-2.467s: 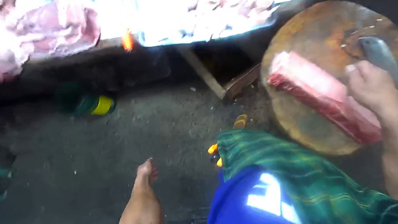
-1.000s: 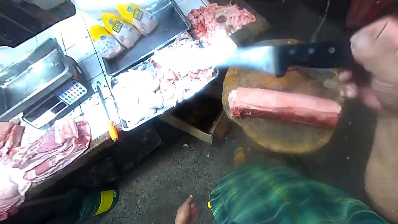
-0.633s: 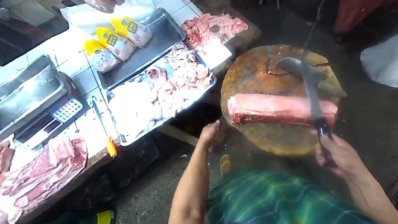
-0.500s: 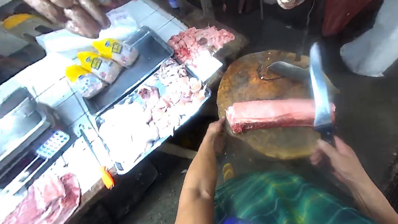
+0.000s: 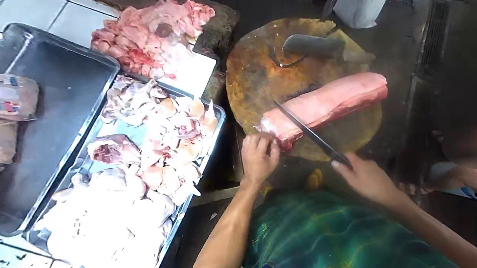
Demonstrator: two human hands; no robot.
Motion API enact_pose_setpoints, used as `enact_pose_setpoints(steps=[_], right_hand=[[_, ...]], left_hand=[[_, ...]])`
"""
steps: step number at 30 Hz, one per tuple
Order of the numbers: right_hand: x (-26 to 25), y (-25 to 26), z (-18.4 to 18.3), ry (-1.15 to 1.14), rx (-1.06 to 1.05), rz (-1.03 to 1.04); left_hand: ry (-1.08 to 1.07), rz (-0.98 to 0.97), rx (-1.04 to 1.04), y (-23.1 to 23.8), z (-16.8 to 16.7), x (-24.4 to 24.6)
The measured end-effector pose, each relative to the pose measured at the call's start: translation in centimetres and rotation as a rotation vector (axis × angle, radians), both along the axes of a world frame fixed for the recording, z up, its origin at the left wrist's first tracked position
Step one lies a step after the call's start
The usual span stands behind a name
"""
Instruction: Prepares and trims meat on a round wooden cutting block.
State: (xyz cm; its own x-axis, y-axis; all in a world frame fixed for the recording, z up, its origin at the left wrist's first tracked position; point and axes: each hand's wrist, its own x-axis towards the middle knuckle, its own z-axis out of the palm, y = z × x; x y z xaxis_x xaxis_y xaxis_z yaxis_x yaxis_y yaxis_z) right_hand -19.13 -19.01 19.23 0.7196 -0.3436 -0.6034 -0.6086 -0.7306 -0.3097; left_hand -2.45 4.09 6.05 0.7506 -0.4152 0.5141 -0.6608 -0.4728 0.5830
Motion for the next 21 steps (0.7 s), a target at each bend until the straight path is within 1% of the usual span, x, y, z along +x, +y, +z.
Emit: enact_pose_setpoints(steps=[4,7,10,12,15,17,19,21], right_hand=[[2.3,1.9,1.0,0.058,-0.001,0.083],[3.2,2.2,0.8,0.077,0.013,0.1],[2.9,2.2,0.1,0.103,-0.077,0.093],[2.2,1.8,0.1,0.095,-0.168,0.024],[1.0,0.6,0.4,0.046,-0.228,-0.158],[0.6,-0.1,1.3,0.05,-0.187,-0.193],[0.2,0.0,2.0,0.052,-0.093,-0.136],[0.0,0.7,2.0,0.05,0.03,-0.07]], left_hand=[[-0.052,-0.098,0.028,-1.7,-0.5,1.1],[-0.064,-0.133,0.062,-2.4,-1.8,1.4],[-0.04,-0.141,0.107,-2.5,-2.5,1.3],[-0.024,-0.138,0.124,-2.4,-2.3,1.3],[0.011,-0.13,0.103,-1.3,-2.2,0.8],[0.049,-0.102,0.043,-0.2,-2.1,0.2],[0.052,-0.065,-0.032,0.4,-2.0,-0.3],[0.024,-0.038,-0.073,0.2,-1.5,-0.1]])
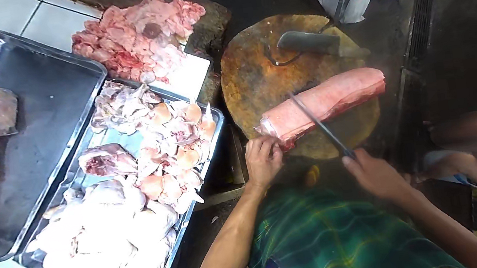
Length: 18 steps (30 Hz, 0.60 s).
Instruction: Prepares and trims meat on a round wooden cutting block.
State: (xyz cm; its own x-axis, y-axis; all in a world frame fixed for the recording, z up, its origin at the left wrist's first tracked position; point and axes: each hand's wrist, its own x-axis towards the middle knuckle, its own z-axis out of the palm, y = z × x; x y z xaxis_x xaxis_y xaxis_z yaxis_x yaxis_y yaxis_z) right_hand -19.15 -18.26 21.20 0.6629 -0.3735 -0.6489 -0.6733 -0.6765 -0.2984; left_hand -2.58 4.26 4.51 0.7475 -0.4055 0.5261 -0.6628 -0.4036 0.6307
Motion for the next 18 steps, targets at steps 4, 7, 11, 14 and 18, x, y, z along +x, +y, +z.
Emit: enact_pose_setpoints(steps=[4,7,11,14,18], right_hand=[[-0.4,1.5,-2.6,-0.017,0.069,0.112],[-0.5,1.2,-3.4,-0.036,-0.065,0.124],[-0.8,-0.6,-2.1,-0.005,-0.225,-0.026],[-1.3,-1.3,-1.6,-0.018,-0.171,0.032],[-1.6,-1.1,-1.7,0.001,-0.28,0.132]], left_hand=[[-0.056,-0.037,0.053,-1.8,0.2,1.0],[-0.04,-0.109,0.207,-2.7,-0.4,1.7],[-0.002,-0.12,0.259,-2.6,-0.1,1.6],[0.017,-0.124,0.264,-2.0,0.4,1.4],[-0.004,-0.129,0.281,-2.3,0.2,1.4]])
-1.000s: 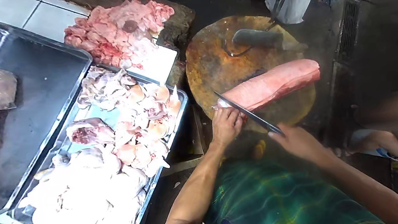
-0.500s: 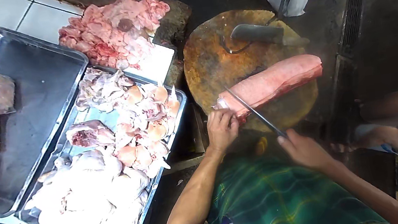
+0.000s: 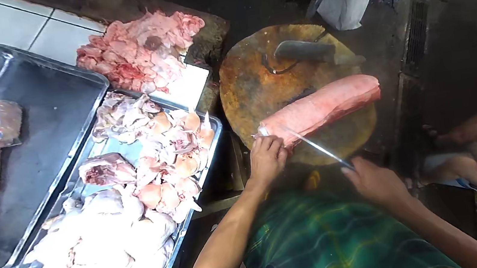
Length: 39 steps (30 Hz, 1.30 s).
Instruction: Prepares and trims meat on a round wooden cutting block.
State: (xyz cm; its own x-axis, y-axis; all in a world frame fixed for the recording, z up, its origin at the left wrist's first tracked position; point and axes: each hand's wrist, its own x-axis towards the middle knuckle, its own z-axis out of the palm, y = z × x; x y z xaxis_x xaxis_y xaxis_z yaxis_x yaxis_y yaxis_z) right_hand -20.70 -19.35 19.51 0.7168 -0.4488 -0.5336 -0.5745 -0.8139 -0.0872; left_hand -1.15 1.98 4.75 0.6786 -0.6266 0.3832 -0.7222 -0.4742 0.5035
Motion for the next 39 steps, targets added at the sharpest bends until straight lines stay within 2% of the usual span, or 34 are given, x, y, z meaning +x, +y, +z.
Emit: enact_pose_setpoints(steps=[4,6,8,10,12,16,19,21,25,27,30,33,35,39], right_hand=[[0.5,-2.8,1.4,-0.007,-0.111,-0.191],[0.7,-2.6,2.0,-0.054,-0.086,-0.13],[1.5,-1.4,1.9,-0.108,-0.009,0.033],[2.9,-0.6,1.5,-0.066,0.021,0.158],[4.3,-1.1,1.5,-0.016,-0.032,0.158],[6.2,-2.7,2.6,0.03,-0.096,-0.011],[7.5,-0.7,3.5,0.068,0.023,0.104],[8.2,0.2,3.0,0.076,0.017,0.196],[9.9,-2.3,3.3,0.065,-0.104,0.021],[10.7,-2.9,4.4,0.034,-0.131,-0.022],[12.2,-1.9,5.3,0.022,-0.049,0.08],[14.0,0.0,5.7,0.144,-0.001,0.247],[14.8,-0.4,5.9,0.193,-0.06,0.287],[14.9,-2.8,7.0,0.211,-0.282,0.142]], left_hand=[[-0.006,0.041,0.017,0.0,0.9,0.1],[-0.019,0.05,-0.03,-0.6,1.4,0.3],[-0.026,0.033,-0.051,-1.3,1.3,0.5],[-0.018,0.008,-0.024,-1.5,0.6,0.2],[-0.017,0.002,0.003,-1.3,0.2,-0.1],[-0.007,0.002,0.027,-1.2,0.4,-0.6],[0.001,0.007,0.019,-1.2,0.2,-0.8],[0.017,0.015,0.023,-1.3,0.5,-1.1],[0.052,0.013,0.072,-1.2,1.6,-0.8],[0.048,0.04,0.025,-1.2,2.2,0.3],[0.065,0.095,-0.036,-1.9,2.5,2.5],[0.162,0.045,0.069,-2.2,1.4,2.4],[0.168,0.03,0.106,-1.8,1.4,1.6],[0.185,0.047,0.104,-1.8,1.7,0.4]])
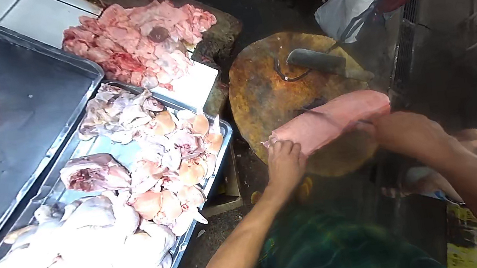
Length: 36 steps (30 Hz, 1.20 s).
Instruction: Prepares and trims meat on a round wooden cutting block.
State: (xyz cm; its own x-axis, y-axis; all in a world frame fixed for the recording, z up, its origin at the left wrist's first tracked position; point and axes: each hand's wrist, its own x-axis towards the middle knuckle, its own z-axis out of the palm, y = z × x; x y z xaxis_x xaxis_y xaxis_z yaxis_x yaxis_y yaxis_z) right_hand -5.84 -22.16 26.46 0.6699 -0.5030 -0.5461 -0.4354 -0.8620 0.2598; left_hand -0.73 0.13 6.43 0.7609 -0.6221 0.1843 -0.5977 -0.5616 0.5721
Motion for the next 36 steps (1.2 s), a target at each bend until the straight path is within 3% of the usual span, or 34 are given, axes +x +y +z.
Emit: enact_pose_setpoints(steps=[5,7,11,16,22,25,29,32,36], right_hand=[[1.0,3.9,1.0,0.07,0.187,0.111],[1.0,3.0,0.5,0.04,0.116,0.103],[-0.3,-0.8,1.6,-0.032,-0.062,-0.102],[-1.9,1.2,0.4,0.018,0.08,-0.042],[-5.7,-5.4,-1.0,-0.146,-0.163,-0.276],[-6.8,-1.4,-0.9,-0.173,0.019,-0.356],[-7.3,4.1,-4.4,-0.136,0.259,-0.301],[-8.6,1.0,-6.7,-0.199,0.115,-0.257],[-12.0,-6.4,-6.5,-0.373,0.001,-0.418]], left_hand=[[0.01,0.011,-0.022,-0.5,0.1,-0.4],[0.013,0.002,-0.01,-0.2,0.2,-0.2],[0.031,-0.025,0.026,0.1,0.5,0.3],[0.038,-0.006,0.028,0.3,0.9,0.3],[0.048,-0.019,0.063,0.3,2.4,1.9],[0.019,-0.128,-0.056,-1.9,2.5,2.6],[-0.009,-0.235,-0.022,-4.3,1.0,2.5],[-0.032,-0.191,0.066,-3.6,0.8,1.5],[-0.003,-0.155,0.126,-3.2,1.8,0.8]])
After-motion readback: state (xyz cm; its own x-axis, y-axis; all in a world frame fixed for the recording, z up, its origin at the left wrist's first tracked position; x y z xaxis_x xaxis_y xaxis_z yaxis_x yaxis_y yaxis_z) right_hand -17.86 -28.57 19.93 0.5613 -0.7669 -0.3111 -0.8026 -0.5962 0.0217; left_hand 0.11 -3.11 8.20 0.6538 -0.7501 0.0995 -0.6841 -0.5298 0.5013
